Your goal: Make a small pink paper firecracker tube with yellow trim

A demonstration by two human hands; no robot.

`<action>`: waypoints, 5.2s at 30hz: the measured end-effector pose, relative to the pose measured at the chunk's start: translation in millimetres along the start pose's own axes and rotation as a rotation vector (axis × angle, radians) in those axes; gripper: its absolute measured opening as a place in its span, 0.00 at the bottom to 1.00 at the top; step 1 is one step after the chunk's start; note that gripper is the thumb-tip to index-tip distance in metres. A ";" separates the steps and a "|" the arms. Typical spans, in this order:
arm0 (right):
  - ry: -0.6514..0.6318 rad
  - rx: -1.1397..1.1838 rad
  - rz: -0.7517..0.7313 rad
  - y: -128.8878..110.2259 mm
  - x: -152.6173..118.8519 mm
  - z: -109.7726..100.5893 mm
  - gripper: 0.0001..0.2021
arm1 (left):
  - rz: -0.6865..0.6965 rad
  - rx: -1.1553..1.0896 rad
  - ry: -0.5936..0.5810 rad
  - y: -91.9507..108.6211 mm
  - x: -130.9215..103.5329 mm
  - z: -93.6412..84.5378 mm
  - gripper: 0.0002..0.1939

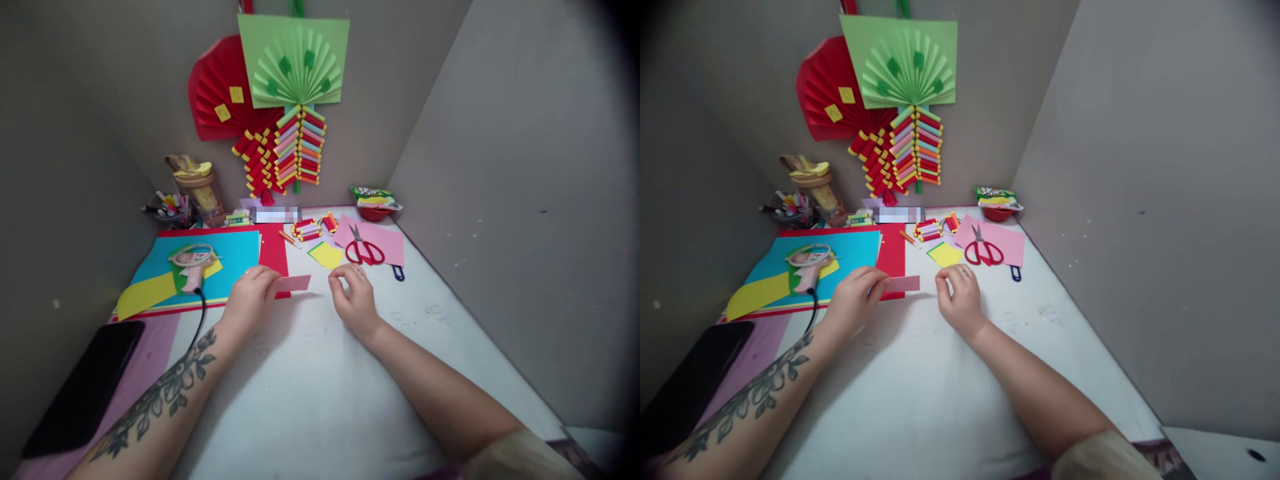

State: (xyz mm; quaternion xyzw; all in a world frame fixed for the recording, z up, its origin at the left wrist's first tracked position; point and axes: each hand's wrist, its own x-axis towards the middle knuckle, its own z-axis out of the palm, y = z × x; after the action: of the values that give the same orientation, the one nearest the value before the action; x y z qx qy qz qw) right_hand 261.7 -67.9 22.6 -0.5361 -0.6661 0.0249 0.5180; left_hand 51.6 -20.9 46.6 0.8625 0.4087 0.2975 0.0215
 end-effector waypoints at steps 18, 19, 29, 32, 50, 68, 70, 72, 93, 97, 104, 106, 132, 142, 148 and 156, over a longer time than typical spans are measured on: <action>-0.166 0.584 0.567 -16.5 -7.0 15.3 0.07 | -0.430 -0.816 -0.377 20.3 -9.7 22.6 0.14; -0.171 0.600 0.583 -16.3 -7.5 16.6 0.07 | -0.423 -0.793 -0.372 21.3 -9.7 22.7 0.14; -0.178 0.834 0.637 -17.3 -9.9 29.0 0.15 | -0.481 -0.776 -0.122 22.9 -11.3 29.0 0.13; -0.214 0.820 0.677 -15.4 -13.3 34.5 0.12 | -0.480 -0.774 -0.094 24.8 -12.8 30.7 0.12; 0.213 0.898 0.841 19.7 18.3 4.3 0.11 | -0.602 -0.871 -0.156 21.1 -13.3 28.2 0.11; -0.254 0.645 0.534 17.9 -1.5 29.1 0.10 | -0.529 -1.001 -0.065 22.9 -13.3 45.7 0.23; -0.334 0.629 0.496 7.7 -6.3 34.1 0.10 | -0.572 -0.998 -0.113 23.7 -13.8 45.4 0.21; -0.360 0.615 0.486 4.7 -7.3 36.1 0.11 | -0.635 -0.958 -0.120 23.4 -14.7 44.5 0.18; -0.086 -0.657 0.562 108.9 32.7 -6.2 0.19 | -0.721 -0.902 -0.118 26.3 -12.4 38.0 0.21; -0.115 -0.697 0.632 107.0 34.9 -7.7 0.20 | -0.700 -0.905 -0.141 26.2 -12.4 37.8 0.21; -0.159 -0.699 0.705 106.7 39.0 -11.3 0.24 | -0.659 -0.924 -0.135 24.3 -12.6 40.6 0.20; -0.197 -0.706 0.727 105.7 40.5 -13.7 0.27 | -0.659 -0.922 -0.136 24.3 -13.0 41.1 0.20; -0.842 1.239 0.590 0.1 -18.8 -8.2 0.29 | -0.914 -1.735 0.176 2.1 -8.9 32.7 0.11; -1.072 1.238 0.419 -14.6 -24.9 -7.7 0.37 | -0.921 -1.893 0.183 -8.1 -9.5 33.1 0.11; -1.012 1.341 0.476 -11.0 -26.9 -9.1 0.39 | -0.907 -1.888 0.166 -10.2 -8.9 31.0 0.09; -0.563 1.133 0.545 -10.8 -24.5 -4.3 0.29 | -0.798 -1.728 0.025 -3.1 -9.7 24.1 0.15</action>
State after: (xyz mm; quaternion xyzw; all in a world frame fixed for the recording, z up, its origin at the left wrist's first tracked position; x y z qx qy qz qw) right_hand 254.6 -92.8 14.7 -0.3042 -0.5008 0.6369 0.5009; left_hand 57.5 -20.9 21.1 0.3421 0.3120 0.4768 0.7472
